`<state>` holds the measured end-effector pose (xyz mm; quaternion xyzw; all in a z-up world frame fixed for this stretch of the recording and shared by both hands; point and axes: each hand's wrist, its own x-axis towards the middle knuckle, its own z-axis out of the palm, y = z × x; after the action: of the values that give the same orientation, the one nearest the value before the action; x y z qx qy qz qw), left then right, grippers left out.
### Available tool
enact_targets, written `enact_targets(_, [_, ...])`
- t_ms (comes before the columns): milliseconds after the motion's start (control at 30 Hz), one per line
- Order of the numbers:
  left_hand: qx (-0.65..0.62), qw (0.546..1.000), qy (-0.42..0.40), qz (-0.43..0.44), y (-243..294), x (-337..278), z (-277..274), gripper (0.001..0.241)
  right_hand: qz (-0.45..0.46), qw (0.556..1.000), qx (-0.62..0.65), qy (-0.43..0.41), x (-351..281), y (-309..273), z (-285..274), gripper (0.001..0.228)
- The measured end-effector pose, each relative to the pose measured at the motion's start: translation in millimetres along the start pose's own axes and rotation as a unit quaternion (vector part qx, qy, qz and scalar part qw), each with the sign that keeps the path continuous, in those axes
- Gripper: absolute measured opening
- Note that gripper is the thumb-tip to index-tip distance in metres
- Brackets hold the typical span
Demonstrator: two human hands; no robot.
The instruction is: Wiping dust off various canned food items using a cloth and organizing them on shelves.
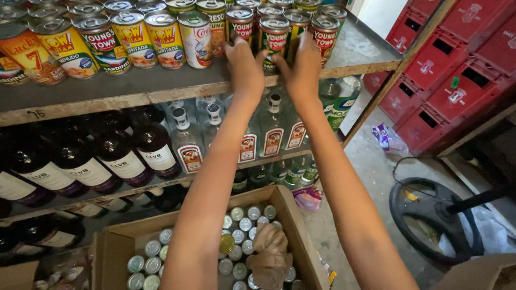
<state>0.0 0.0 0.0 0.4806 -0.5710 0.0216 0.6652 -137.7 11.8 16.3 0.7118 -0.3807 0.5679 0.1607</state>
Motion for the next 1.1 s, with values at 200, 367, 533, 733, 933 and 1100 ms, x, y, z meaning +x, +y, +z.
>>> enact_targets(200, [0.024,1.000,0.013,0.005,-21,-2,2,0.049,0.070,0.996,0.017,-0.055,-5,11,28,0.043])
enact_targets(367, [-0.107,0.993,-0.036,0.021,25,-96,-126,0.036,-0.005,0.999,0.023,0.040,-62,-83,-43,0.024])
enact_targets(533, [-0.024,0.993,-0.067,-0.094,-78,-289,-239,0.032,0.188,0.955,0.191,-0.130,-306,-96,-37,0.013])
enact_targets(733, [0.057,0.973,-0.030,-0.223,-143,-470,-324,0.017,0.165,0.822,0.039,-0.544,-674,-29,-8,0.057])
enact_targets(933, [0.192,0.939,-0.026,-0.285,-140,-537,-366,0.028,0.279,0.719,-0.059,-0.634,-665,-91,-42,0.093])
enact_targets(1100, [0.273,0.903,-0.036,-0.330,-180,-556,-369,0.039,0.242,0.815,0.107,-0.516,-547,-166,-15,0.060])
